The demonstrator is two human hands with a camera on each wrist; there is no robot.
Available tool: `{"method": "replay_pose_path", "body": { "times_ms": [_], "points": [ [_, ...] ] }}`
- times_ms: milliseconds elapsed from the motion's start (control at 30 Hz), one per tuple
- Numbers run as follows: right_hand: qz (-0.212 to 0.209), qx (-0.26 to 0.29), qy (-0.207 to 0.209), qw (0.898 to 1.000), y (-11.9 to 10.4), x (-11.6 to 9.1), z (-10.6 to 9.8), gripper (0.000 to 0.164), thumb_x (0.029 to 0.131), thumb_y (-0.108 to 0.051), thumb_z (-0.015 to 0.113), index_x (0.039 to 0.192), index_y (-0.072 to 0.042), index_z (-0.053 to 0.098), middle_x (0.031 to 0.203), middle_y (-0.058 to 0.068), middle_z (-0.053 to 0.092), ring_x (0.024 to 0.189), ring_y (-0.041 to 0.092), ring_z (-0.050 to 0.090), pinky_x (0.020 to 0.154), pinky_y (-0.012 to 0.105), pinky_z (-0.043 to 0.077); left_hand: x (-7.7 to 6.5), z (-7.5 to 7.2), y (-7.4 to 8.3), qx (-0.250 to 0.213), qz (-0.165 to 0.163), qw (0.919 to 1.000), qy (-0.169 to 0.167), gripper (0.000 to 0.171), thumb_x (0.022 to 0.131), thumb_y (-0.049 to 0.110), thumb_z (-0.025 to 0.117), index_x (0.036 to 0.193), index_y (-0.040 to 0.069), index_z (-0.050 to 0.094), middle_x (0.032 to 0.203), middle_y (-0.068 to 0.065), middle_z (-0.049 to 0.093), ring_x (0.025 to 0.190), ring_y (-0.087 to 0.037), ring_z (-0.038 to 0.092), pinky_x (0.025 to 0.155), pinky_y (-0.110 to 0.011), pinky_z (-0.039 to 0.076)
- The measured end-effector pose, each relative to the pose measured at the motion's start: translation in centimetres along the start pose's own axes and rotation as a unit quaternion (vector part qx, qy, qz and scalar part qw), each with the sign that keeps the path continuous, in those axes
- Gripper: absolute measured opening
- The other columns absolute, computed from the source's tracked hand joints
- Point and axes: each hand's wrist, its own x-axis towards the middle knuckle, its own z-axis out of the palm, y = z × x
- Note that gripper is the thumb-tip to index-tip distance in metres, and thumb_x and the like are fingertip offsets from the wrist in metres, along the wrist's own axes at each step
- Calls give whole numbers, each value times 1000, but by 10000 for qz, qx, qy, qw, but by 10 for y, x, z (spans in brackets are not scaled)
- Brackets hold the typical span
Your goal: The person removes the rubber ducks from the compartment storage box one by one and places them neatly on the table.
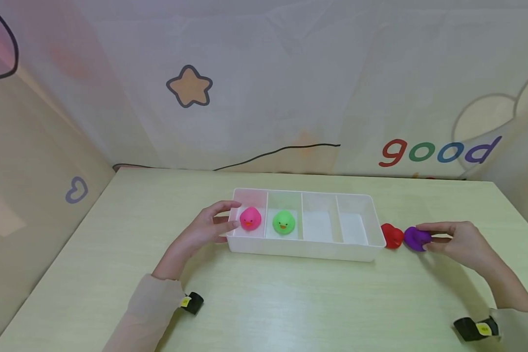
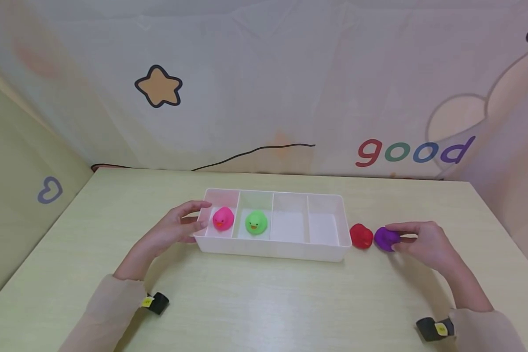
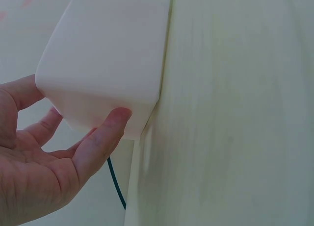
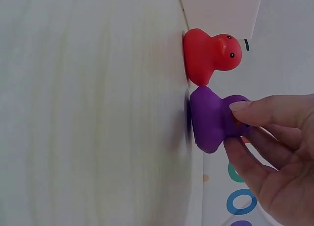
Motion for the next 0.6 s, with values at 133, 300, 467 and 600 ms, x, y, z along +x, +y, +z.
{"method": "replay_pose_path", "body": {
  "times_ms": [133,300,467,600],
  "points": [
    [36,40,-39,10000,2,0,1,42,74,-4,72,113,7,60,113,32,56,95,39,60,64,16,50,1,0,-1,36,-1,10000,23,49,87,14,60,133,11,42,138,-13,35,123,-37,40,80,-45,51],
    [86,106,-159,9998,3,1,1,43,74,-5,71,113,6,60,114,32,55,95,38,60,65,17,50,1,0,-1,52,24,10000,22,50,87,14,60,133,11,42,138,-13,35,123,-37,40,79,-45,51],
    [59,22,-164,9998,5,1,1,42,73,-6,72,112,6,61,112,31,57,92,33,62,64,16,50,1,0,0,55,22,10000,18,50,87,14,60,133,10,42,138,-14,34,122,-37,40,79,-45,51],
    [53,15,-178,9998,6,1,1,41,73,-5,73,111,6,62,110,31,57,90,31,63,65,15,49,1,1,0,80,7,10000,47,49,87,14,60,133,11,42,138,-13,34,122,-37,40,79,-45,52]
  ]
}}
